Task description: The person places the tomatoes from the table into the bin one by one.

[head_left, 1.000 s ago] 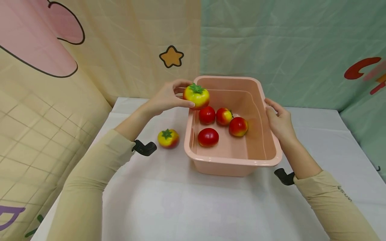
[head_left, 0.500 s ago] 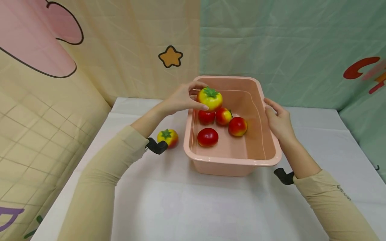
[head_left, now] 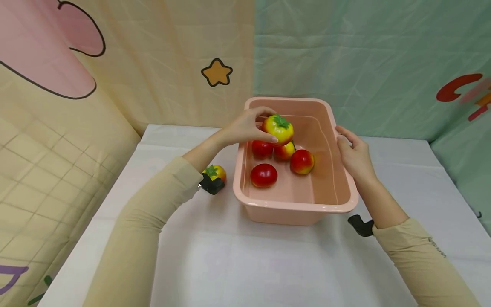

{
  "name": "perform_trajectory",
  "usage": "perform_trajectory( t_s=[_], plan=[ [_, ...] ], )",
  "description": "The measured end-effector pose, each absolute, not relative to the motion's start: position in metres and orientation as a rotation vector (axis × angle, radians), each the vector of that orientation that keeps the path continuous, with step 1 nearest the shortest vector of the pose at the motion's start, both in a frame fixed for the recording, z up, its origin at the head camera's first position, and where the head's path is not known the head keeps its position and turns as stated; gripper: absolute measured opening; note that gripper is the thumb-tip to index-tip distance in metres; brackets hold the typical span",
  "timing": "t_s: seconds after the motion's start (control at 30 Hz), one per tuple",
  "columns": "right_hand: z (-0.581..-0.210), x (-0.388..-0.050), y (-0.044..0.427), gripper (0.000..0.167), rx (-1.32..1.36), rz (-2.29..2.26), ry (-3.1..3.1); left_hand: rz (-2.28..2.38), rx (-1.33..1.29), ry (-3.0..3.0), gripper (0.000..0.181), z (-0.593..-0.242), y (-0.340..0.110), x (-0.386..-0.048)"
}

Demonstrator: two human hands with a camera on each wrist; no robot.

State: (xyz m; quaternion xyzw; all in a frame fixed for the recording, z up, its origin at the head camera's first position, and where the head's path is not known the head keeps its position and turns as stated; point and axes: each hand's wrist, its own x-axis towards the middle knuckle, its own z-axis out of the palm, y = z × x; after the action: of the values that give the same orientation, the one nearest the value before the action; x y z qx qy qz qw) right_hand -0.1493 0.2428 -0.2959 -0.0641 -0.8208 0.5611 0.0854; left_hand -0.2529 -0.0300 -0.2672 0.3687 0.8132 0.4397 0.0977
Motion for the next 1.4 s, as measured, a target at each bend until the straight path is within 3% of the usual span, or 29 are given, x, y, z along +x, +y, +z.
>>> perform_trajectory(
  t_s=[0.7,0.93,1.17,1.4],
  plan=[
    [-0.296,-0.150,0.246,0.048,-0.211,1.681,-2.440,0.912,1.303,2.606,0.062,-0.268,-0.003,-0.252],
    [-0.296,-0.150,0.248,0.049,-0.228,1.680,-2.449,0.731,1.359,2.677,0.051,-0.268,0.003,-0.251],
    [-0.297,-0.151,0.248,0.048,-0.229,1.702,-2.425,0.873,1.353,2.679,0.045,-0.266,-0.006,-0.251],
    [-0.298,-0.150,0.247,0.049,-0.228,1.692,-2.438,1.160,1.294,2.588,0.046,-0.264,-0.047,-0.251]
  ],
)
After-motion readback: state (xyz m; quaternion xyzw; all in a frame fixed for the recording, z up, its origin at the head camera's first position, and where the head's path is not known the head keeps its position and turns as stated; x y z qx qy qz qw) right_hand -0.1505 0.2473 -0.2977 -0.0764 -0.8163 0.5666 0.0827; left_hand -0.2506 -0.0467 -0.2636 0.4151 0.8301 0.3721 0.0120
